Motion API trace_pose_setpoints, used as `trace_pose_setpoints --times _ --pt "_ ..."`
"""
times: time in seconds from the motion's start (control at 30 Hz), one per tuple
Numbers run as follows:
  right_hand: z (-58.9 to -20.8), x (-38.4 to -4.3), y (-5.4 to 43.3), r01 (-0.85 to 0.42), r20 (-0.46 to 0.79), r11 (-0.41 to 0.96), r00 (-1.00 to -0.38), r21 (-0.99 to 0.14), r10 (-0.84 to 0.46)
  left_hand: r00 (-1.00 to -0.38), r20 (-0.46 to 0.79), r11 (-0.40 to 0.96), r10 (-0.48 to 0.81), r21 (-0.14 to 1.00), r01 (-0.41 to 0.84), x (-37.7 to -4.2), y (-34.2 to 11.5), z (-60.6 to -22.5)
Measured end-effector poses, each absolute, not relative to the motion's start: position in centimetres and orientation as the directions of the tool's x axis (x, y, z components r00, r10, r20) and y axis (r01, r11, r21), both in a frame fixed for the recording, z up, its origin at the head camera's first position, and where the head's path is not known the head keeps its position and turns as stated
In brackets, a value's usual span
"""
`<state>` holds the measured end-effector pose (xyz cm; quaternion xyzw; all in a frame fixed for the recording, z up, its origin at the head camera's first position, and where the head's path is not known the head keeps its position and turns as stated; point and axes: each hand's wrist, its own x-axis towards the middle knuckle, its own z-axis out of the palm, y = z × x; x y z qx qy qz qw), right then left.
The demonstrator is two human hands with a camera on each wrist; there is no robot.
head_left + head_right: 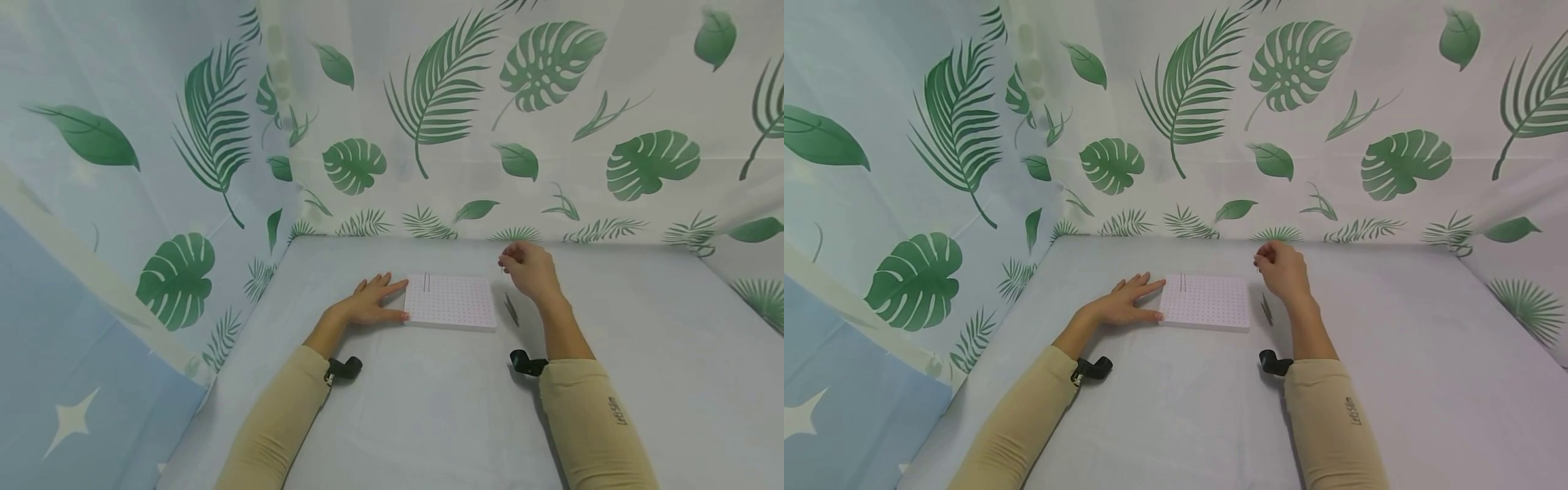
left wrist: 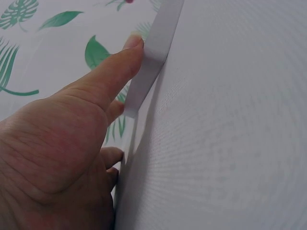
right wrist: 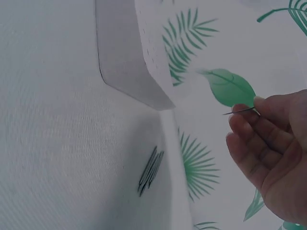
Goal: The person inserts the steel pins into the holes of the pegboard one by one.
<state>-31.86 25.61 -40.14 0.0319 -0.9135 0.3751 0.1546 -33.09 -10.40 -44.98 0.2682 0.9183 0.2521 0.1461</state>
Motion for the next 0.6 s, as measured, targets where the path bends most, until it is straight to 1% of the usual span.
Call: trace_pose_setpoints --times 0.27,0.47,0.6 --pt "-40.5 -32.4 23.5 -0.254 0.336 0.601 -0.941 -0.757 0.025 -0.814 -0.132 0.726 0.566 0.547 0.416 -33.0 -10.4 -45.0" --pt "-40.8 -32.7 21.6 -0.321 0.37 0.543 -0.929 -0.776 -0.02 -0.814 -0.127 0.728 0.566 0.541 0.422 -33.1 -10.5 -45.1" --pt "-41.0 -32.7 20.7 -0.344 0.37 0.494 -0.928 -0.799 -0.048 -0.814 -0.128 0.729 0.566 0.538 0.423 -33.0 -10.4 -45.1"
